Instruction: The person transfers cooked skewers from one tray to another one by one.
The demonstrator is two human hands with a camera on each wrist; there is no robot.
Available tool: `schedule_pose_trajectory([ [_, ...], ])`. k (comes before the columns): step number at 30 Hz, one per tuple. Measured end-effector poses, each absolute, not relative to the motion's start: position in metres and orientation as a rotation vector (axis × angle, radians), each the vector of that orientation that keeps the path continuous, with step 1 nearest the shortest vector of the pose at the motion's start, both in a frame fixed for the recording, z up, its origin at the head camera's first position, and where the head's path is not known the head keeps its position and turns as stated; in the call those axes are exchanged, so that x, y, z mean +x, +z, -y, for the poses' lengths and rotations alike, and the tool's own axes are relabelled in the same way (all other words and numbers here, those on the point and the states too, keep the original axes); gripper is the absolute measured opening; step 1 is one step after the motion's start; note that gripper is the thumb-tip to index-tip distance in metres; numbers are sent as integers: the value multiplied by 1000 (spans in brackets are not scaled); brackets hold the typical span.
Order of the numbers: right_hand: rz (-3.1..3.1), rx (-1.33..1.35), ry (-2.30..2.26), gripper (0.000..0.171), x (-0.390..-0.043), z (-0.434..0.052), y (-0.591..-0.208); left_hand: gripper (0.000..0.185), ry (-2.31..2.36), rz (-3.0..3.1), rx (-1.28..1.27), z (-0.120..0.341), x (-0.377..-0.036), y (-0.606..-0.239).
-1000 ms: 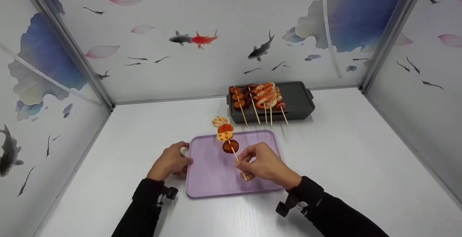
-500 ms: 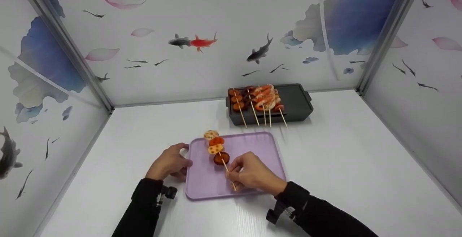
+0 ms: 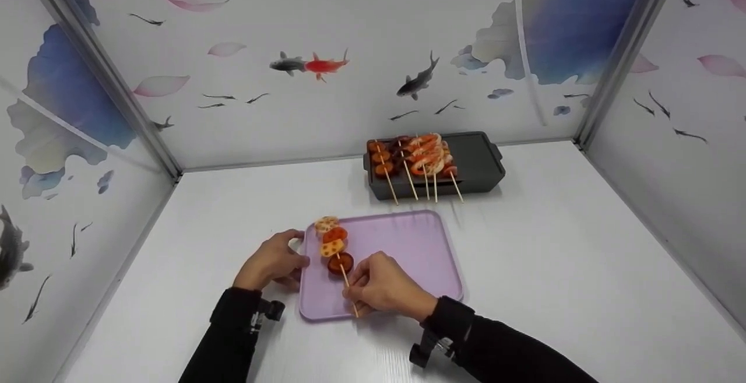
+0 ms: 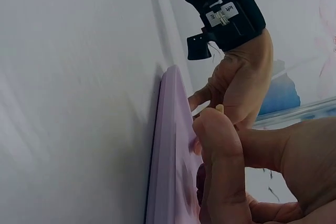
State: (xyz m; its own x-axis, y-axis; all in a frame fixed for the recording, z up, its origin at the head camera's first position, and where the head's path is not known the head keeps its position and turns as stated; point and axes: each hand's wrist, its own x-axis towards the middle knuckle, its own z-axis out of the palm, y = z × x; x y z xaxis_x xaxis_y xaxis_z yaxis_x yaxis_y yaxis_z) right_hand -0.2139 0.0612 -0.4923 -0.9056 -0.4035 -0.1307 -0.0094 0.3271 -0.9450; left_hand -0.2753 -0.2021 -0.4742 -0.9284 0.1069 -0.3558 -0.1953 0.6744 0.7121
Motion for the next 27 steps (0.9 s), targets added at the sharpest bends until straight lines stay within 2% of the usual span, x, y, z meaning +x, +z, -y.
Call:
schedule_pose_trajectory([
  [27, -2027, -336, -1686, 13, -206, -20, -495, 74, 1166, -2470, -55, 206, -276, -472],
])
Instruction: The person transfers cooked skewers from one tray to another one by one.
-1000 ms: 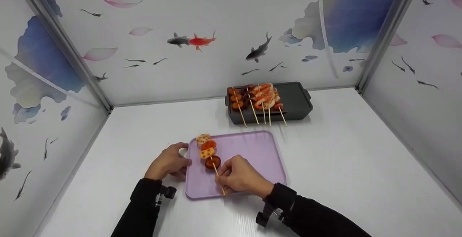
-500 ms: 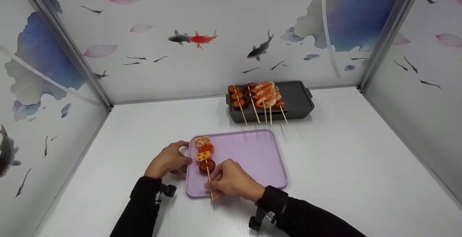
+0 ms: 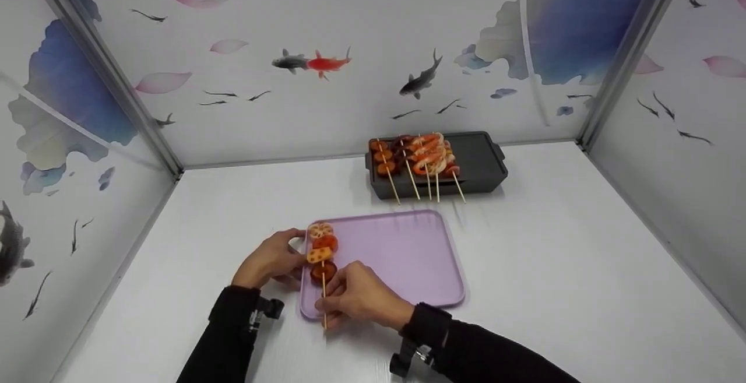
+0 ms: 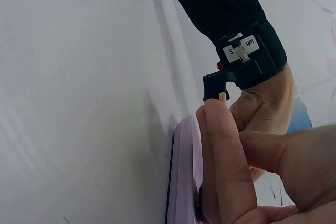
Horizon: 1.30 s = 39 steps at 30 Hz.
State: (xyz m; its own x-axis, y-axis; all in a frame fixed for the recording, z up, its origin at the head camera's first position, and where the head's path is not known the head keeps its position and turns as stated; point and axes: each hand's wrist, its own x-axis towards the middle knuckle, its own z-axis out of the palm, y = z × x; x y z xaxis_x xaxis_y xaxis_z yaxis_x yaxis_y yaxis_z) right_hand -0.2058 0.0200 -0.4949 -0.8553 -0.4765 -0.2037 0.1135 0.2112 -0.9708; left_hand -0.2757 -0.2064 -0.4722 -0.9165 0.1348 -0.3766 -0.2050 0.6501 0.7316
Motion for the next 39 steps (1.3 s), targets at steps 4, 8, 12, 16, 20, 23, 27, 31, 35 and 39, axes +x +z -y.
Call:
schedule_pose_trajectory([
  [4, -2027, -330, -1697, 12, -206, -18, -495, 75, 1173, -2462, -22, 208, -275, -471],
  [8, -2034, -347, -1710, 12, -207, -17, -497, 80, 1202, -2425, 4, 211, -275, -470],
  [12, -2033, -362, -1704, 12, -208, -16, -498, 82, 1226, -2390, 10, 212, -275, -470],
  [16, -2029, -365, -1686, 10, -209, -17, -498, 83, 1216, -2399, 20, 213, -276, -471],
  [20, -2030, -381, -1662, 10, -209, -20, -498, 84, 1211, -2409, 35, 214, -276, -472],
  [23, -2020, -388, -1657, 9, -210, -23, -497, 84, 1217, -2409, 32, 214, -276, -472],
  [27, -2018, -388, -1659, 10, -212, -28, -496, 83, 1220, -2408, 25, 214, -276, -472],
  [31, -2039, -384, -1647, 11, -215, -36, -493, 84, 1218, -2408, 18, 214, -276, -473],
  [35, -2034, -357, -1651, 12, -217, -45, -491, 86, 1218, -2410, 6, 214, -277, -474],
  [39, -2065, -377, -1644, 13, -219, -55, -489, 87, 1232, -2401, 16, 214, -276, -474],
])
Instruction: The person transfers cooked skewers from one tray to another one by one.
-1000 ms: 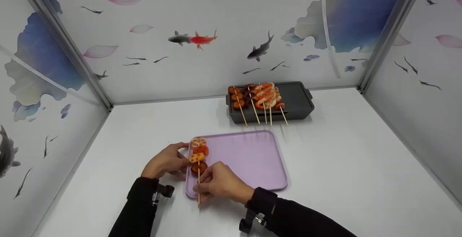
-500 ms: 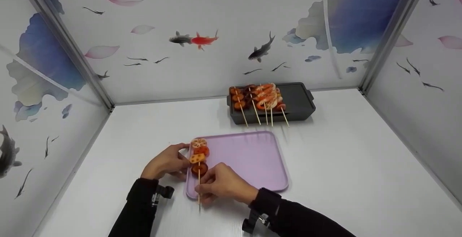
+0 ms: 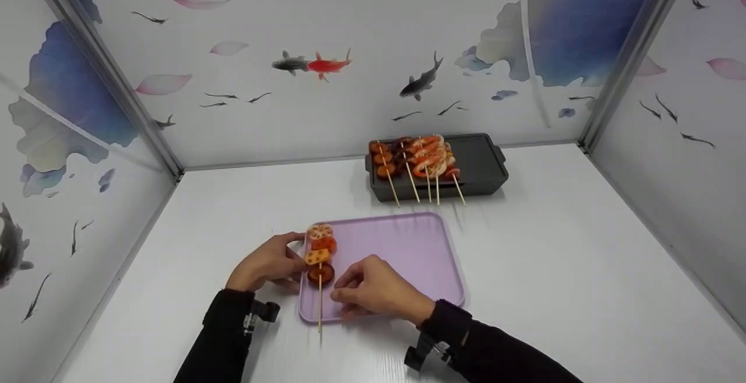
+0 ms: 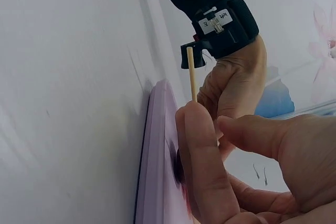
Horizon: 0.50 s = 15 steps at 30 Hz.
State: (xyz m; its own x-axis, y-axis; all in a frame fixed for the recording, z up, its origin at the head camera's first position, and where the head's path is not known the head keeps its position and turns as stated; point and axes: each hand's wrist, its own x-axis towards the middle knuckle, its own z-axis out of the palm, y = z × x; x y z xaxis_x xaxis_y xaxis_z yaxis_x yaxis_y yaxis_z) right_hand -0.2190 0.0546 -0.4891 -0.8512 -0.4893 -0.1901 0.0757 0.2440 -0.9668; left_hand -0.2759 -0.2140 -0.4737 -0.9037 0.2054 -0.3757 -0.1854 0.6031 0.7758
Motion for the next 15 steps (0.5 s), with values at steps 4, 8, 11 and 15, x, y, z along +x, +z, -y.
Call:
schedule_pose_trajectory([
  [4, -2142, -441, -1621, 15, -222, -65, -487, 87, 1236, -2404, 36, 214, -275, -473],
  [8, -2190, -486, -1605, 22, -224, -75, -482, 85, 1215, -2423, 29, 214, -274, -472],
  [11, -2231, -515, -1589, 29, -227, -85, -479, 84, 1209, -2422, 24, 214, -274, -473],
  [15, -2365, -587, -1528, 34, -230, -98, -473, 84, 1216, -2412, 23, 214, -275, -474],
])
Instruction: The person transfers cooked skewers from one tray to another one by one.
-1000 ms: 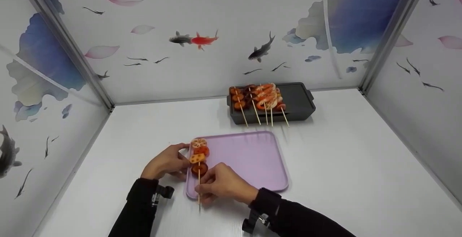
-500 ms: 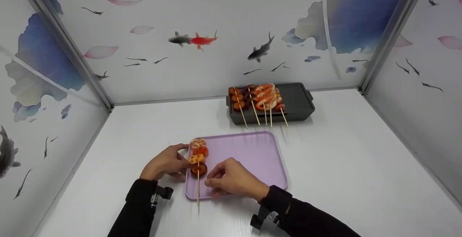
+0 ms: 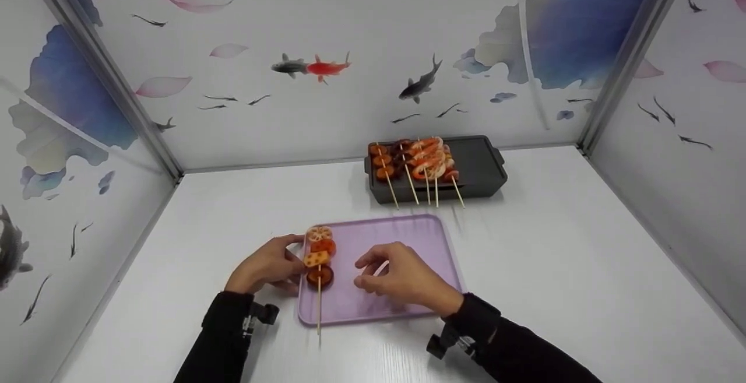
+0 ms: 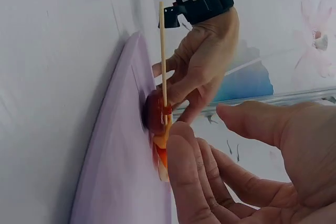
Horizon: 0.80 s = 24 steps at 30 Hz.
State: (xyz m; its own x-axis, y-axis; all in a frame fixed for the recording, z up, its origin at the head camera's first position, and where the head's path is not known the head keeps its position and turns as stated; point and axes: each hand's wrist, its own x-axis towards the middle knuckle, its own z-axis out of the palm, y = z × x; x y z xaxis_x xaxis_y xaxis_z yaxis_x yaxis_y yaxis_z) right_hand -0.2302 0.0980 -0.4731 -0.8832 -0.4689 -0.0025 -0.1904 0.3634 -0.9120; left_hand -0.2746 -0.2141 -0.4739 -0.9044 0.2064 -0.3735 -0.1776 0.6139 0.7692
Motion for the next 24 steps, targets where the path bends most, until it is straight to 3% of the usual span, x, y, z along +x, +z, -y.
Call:
schedule_pose_trajectory([
  [11, -2610, -699, -1422, 35, -236, -139, -463, 82, 1195, -2439, 36, 213, -273, -474],
  [24, -2832, -640, -1412, 47, -242, -190, -453, 83, 1225, -2423, 45, 212, -273, -472],
])
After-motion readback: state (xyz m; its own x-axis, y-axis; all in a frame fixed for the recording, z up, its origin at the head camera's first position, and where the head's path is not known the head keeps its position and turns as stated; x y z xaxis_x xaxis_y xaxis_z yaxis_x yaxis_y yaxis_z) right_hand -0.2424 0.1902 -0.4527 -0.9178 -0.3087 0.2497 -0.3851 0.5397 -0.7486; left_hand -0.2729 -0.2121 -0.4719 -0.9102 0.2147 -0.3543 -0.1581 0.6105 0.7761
